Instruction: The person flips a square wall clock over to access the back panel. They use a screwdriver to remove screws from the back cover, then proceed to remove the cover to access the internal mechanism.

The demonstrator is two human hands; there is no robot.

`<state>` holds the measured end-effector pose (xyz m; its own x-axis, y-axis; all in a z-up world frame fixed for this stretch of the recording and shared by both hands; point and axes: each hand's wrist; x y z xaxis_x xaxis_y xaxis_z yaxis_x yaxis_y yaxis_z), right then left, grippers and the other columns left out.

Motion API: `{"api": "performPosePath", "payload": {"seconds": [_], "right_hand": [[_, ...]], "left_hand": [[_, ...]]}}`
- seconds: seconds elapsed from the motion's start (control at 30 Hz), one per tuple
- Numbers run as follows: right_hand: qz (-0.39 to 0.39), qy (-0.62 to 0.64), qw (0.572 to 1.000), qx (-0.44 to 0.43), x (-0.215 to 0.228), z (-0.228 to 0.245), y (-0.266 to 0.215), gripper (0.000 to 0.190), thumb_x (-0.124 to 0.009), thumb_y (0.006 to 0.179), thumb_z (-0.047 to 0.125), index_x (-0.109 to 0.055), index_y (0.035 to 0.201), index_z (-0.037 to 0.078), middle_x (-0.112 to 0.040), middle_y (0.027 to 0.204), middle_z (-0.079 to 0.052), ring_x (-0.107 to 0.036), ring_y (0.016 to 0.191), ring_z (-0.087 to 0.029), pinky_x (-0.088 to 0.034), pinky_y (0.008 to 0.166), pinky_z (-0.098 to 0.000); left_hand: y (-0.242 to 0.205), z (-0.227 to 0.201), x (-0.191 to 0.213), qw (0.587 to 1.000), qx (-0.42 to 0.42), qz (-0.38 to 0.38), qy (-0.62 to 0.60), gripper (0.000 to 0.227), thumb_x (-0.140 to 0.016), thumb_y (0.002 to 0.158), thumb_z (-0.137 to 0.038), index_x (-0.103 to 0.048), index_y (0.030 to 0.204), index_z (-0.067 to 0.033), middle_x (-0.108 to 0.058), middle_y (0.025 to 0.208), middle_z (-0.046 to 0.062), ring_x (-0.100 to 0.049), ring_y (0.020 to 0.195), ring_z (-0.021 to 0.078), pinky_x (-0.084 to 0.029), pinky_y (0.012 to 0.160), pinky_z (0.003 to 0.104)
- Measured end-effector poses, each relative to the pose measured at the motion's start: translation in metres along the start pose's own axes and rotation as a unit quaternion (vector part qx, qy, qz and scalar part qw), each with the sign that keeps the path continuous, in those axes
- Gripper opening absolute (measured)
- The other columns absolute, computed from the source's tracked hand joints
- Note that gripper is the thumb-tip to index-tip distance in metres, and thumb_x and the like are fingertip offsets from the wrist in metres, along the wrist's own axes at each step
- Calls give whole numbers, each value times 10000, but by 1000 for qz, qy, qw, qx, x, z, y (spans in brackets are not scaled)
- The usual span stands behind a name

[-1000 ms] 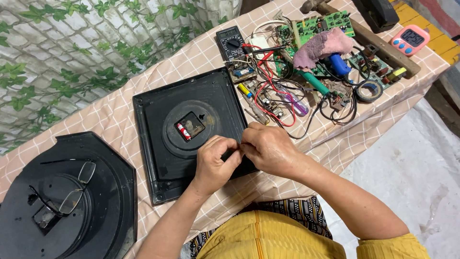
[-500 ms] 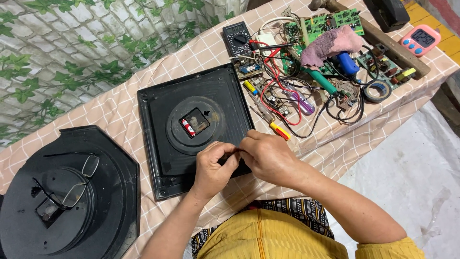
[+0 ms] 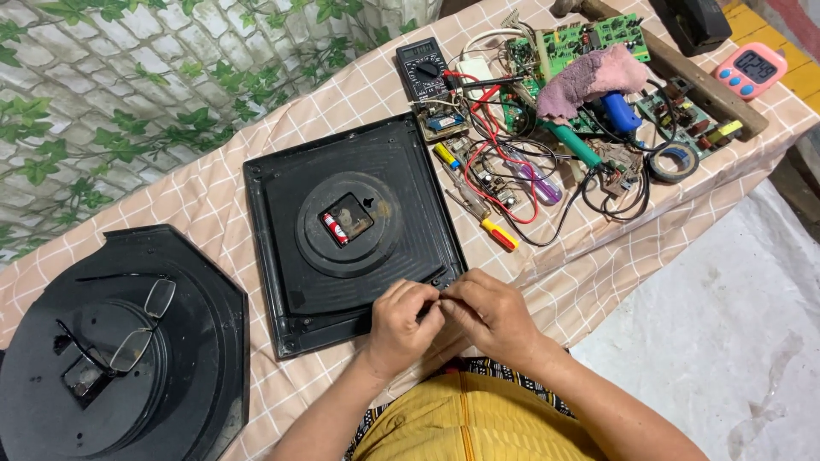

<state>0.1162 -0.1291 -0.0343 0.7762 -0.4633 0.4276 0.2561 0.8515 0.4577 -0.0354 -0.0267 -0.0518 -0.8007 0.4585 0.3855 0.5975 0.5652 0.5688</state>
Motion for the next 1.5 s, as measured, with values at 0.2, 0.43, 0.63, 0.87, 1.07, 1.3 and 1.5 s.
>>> {"api": "performPosePath", "payload": {"seconds": [0.2, 0.43, 0.63, 0.87, 1.07, 1.3, 1.5], "right_hand": [[61, 13, 995, -78, 1, -4, -16, 138, -689, 948, 197, -707, 958, 60, -666, 812, -56, -661, 725, -192, -516, 619, -308], [82, 94, 974, -188, 3, 0, -17, 124, -701, 931, 188, -744, 871, 87, -689, 762, -19, -651, 714, -136, -510, 641, -278], [84, 77, 980, -165, 1, -11, -12, 119, -672, 942, 161, -708, 860, 81, -675, 766, -24, -637, 722, -149, -503, 648, -291], [70, -101, 992, 8, -7, -38, 2, 72, -668, 929, 59, -610, 893, 82, -602, 765, -39, -593, 623, -201, -451, 518, -318], [90, -149, 984, -24, -18, -50, 1, 25, -659, 902, 70, -659, 908, 94, -622, 762, -13, -620, 606, -204, -474, 453, -345], [84, -179, 979, -39, -28, -57, -1, 69, -613, 874, 81, -649, 911, 127, -641, 780, 12, -631, 619, -217, -454, 443, -368], [97, -193, 975, -44, -29, -56, -1, 82, -614, 881, 95, -660, 944, 120, -657, 826, 4, -648, 651, -235, -469, 443, -388]], "left_hand": [[-10, -17, -2, 997, 1, 50, 62, 38, -614, 842, -46, -646, 855, -31, -684, 768, 92, -613, 660, 249, -507, 648, 390], [-15, -24, -2, 997, 46, 44, 50, 12, -642, 869, -59, -636, 862, -51, -672, 778, 69, -614, 684, 248, -502, 666, 388], [-12, -25, 2, 990, 42, 24, 131, 87, -675, 885, -141, -680, 909, -57, -699, 845, 58, -612, 754, 240, -499, 688, 365], [-23, -24, 3, 926, 17, 46, 374, 422, -722, 850, -405, -729, 1172, -132, -455, 1507, 143, -317, 1417, 411, -302, 1103, 675], [-34, -15, -3, 929, 48, 94, 356, 595, -741, 785, -410, -674, 1289, -101, -350, 1596, 173, -188, 1491, 489, -145, 1122, 787], [-33, -16, -2, 931, 67, 117, 339, 652, -761, 753, -410, -649, 1307, -86, -324, 1611, 165, -161, 1501, 496, -120, 1106, 807], [-33, -16, -2, 934, 74, 113, 330, 642, -754, 733, -406, -661, 1276, -78, -329, 1611, 155, -172, 1500, 497, -114, 1106, 804]]}}
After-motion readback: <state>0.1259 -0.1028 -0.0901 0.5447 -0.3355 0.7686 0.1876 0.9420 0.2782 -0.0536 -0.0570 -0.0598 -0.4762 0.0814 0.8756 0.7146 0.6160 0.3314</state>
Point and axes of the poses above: each hand's wrist, its own y-axis towards the middle knuckle, its own x-axis out of the back of the hand, z = x × y
